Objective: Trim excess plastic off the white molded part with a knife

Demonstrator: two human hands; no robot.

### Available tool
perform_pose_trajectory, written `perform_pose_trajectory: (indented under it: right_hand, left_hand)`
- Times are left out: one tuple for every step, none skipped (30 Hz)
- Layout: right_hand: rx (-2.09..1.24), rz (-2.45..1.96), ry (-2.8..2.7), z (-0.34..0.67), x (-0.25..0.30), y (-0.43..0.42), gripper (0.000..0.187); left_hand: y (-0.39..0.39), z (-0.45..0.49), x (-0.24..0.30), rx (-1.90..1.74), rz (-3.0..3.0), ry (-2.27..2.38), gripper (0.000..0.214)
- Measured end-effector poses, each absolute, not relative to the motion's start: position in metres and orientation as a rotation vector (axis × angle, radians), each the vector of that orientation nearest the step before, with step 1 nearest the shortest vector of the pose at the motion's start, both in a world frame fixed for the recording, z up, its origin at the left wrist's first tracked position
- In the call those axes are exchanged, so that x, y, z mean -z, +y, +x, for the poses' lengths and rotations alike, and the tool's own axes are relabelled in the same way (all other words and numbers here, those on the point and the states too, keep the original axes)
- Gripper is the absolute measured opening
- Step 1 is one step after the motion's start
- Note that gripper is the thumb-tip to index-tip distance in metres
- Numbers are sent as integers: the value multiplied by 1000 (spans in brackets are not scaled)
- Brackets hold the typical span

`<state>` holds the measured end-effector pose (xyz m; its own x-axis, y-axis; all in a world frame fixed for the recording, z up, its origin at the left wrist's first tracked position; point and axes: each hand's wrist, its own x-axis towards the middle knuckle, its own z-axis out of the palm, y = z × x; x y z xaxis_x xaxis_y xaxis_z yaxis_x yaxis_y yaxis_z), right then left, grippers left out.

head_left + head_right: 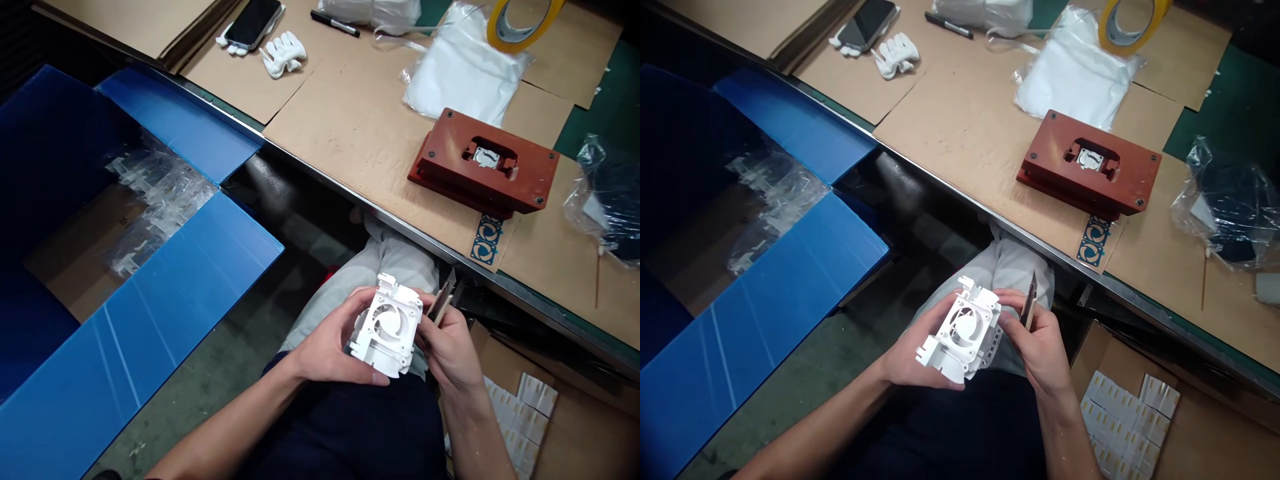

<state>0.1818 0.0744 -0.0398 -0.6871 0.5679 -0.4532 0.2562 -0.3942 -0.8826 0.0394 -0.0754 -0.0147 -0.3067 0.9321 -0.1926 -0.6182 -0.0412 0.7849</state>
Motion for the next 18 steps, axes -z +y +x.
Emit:
perform_pose_trajectory:
  right_hand:
    - [-2194, -1121, -1588, 182, 40, 74, 19]
    - [-2200, -1120, -1583, 181, 40, 74, 18]
    - [-2204, -1121, -1579, 181, 41, 74, 18]
    - [-2204, -1126, -1577, 181, 41, 74, 19]
    - [-2199, -1133, -1578, 181, 41, 74, 20]
    - [-2189, -1140, -1582, 181, 40, 73, 21]
    - [-2177, -1146, -1588, 181, 40, 73, 22]
    - [-2166, -1149, -1595, 181, 40, 72, 22]
    - [-2159, -1149, -1602, 180, 39, 72, 22]
    - [-2158, -1147, -1609, 180, 39, 71, 22]
    - [-2160, -1143, -1618, 180, 38, 71, 23]
    - [-2161, -1140, -1632, 179, 37, 71, 24]
    - [-2156, -1146, -1656, 179, 36, 72, 27]
    - [-2141, -1165, -1693, 179, 36, 73, 30]
    - [-2107, -1202, -1745, 179, 35, 75, 35]
    - [-2046, -1255, -1817, 180, 33, 78, 40]
    - [-1959, -1311, -1911, 181, 32, 82, 44]
    - [-1852, -1349, -2022, 184, 30, 86, 46]
  left_hand:
    - [-74, 40, 13, -1656, 446, 933, 83]
    - [-73, 40, 11, -1669, 439, 900, 82]
    - [-72, 40, 9, -1682, 430, 875, 81]
    - [-71, 40, 7, -1690, 421, 854, 81]
    - [-70, 40, 6, -1694, 414, 836, 81]
    - [-70, 40, 5, -1698, 411, 824, 81]
    - [-70, 40, 4, -1702, 414, 819, 81]
    - [-70, 40, 3, -1706, 419, 823, 82]
    - [-70, 40, 3, -1705, 423, 830, 82]
    - [-71, 40, 4, -1700, 427, 842, 82]
    - [-72, 41, 6, -1695, 429, 863, 81]
    - [-74, 42, 8, -1692, 429, 894, 81]
    - [-76, 43, 11, -1688, 421, 931, 80]
    - [-79, 44, 15, -1694, 406, 970, 81]
    - [-82, 45, 19, -1711, 377, 1009, 81]
    - [-85, 46, 24, -1738, 337, 1042, 81]
    - [-88, 47, 29, -1767, 296, 1066, 80]
    - [-92, 47, 33, -1803, 250, 1087, 80]
